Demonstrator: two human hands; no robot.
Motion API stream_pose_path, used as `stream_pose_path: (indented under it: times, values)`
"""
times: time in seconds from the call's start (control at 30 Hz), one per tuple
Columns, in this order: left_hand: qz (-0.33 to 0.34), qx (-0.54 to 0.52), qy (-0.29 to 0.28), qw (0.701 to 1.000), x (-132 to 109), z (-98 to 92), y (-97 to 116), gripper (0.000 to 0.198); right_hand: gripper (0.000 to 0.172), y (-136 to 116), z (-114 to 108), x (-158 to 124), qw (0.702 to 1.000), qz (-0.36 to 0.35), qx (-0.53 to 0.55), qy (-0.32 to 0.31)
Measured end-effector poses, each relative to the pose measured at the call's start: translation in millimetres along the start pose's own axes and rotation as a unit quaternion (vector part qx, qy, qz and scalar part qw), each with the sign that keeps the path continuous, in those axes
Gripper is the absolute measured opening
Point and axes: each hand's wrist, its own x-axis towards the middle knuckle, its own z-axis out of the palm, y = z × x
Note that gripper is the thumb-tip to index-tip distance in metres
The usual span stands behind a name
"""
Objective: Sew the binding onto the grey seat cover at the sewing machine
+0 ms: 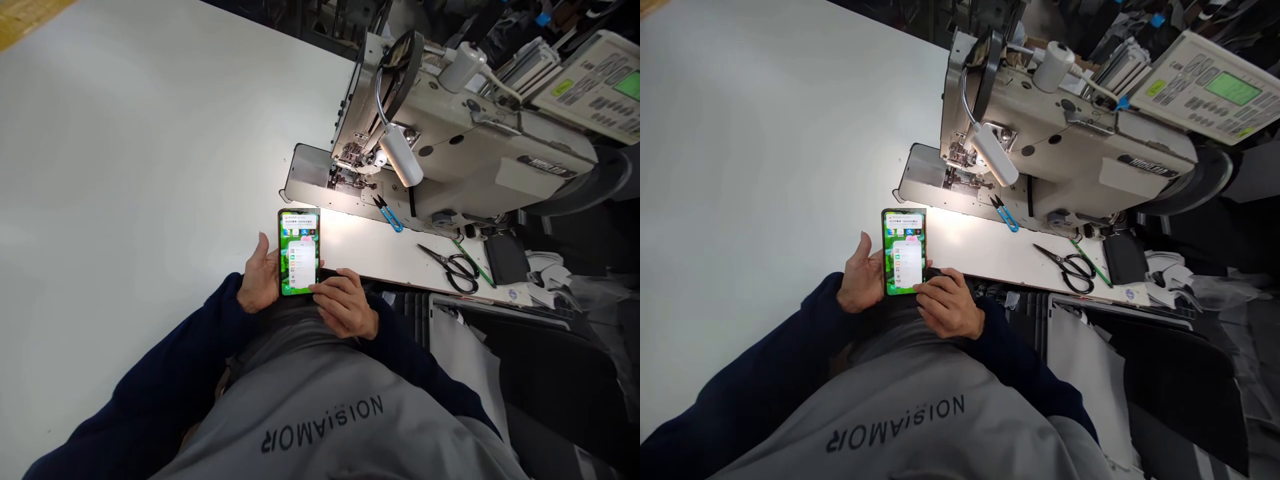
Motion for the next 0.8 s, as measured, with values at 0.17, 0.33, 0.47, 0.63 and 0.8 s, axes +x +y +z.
stream_pose_path:
  times: [0.17, 0.33, 0.47, 0.63, 0.8]
  values:
    - [-0.005, -0.017, 0.008, 1.000, 0, -1.9, -4, 0.080, 0.032, 4, 3, -7, 0.992, 0.117, 0.016, 0.053]
    - [-0.016, -0.005, 0.015, 1.000, 1, -3.5, -10, 0.079, 0.039, 12, 7, 2, 0.956, 0.266, 0.104, 0.069]
    - [-0.017, 0.013, 0.020, 1.000, 1, -5.3, -13, 0.079, 0.030, 23, 14, 16, 0.922, 0.330, 0.189, 0.074]
    - [-0.022, 0.018, 0.018, 0.999, 1, -5.8, -16, 0.078, 0.032, 37, 22, 29, 0.893, 0.399, 0.194, 0.083]
    - [-0.016, 0.008, 0.010, 1.000, 1, -6.2, -14, 0.078, 0.032, 38, 14, 29, 0.923, 0.355, 0.150, 0.000]
